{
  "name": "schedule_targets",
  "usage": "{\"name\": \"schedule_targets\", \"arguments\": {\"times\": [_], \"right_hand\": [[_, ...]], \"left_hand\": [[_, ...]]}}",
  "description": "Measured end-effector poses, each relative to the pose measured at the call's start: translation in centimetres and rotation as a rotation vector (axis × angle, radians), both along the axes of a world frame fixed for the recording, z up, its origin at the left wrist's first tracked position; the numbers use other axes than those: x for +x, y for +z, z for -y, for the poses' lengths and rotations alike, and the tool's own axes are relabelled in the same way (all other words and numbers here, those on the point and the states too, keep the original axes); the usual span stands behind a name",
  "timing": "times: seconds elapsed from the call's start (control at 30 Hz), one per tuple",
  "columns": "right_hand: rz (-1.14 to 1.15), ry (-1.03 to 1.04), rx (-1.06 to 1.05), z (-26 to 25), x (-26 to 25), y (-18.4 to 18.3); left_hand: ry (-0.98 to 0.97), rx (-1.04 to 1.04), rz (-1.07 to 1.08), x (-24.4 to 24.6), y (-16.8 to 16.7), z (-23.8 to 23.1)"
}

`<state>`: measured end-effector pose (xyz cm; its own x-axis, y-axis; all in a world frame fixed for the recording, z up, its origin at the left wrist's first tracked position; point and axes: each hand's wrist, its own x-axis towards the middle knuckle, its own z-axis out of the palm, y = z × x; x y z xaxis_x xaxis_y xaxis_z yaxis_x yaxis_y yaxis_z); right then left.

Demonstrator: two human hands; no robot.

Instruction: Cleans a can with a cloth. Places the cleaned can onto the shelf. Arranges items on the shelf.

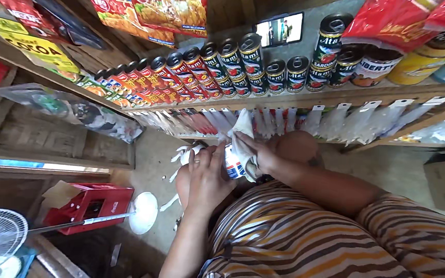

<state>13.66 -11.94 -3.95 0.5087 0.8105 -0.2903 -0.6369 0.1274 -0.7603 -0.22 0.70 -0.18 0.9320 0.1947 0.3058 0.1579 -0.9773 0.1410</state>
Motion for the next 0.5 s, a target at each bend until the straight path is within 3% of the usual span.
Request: {"name": "schedule_targets", "arguments": {"times": [0.1, 0.33, 0.5], "right_hand": [[0.068, 0.115, -0.027, -0.2, -0.1, -0.4], [-0.276, 0.093, 0.119, 1.0, 0.0, 0.1], [-0.093, 0.089, 0.143, 3.7, -0.2, 2.9]], "left_hand": [[0.028, 0.038, -0.030, 0.2, -0.3, 0.3], [-0.019, -0.278, 0.123, 0.6, -0.1, 0.7], [-0.084, -0.413, 0.148, 0.6, -1.1, 0.1]]}}
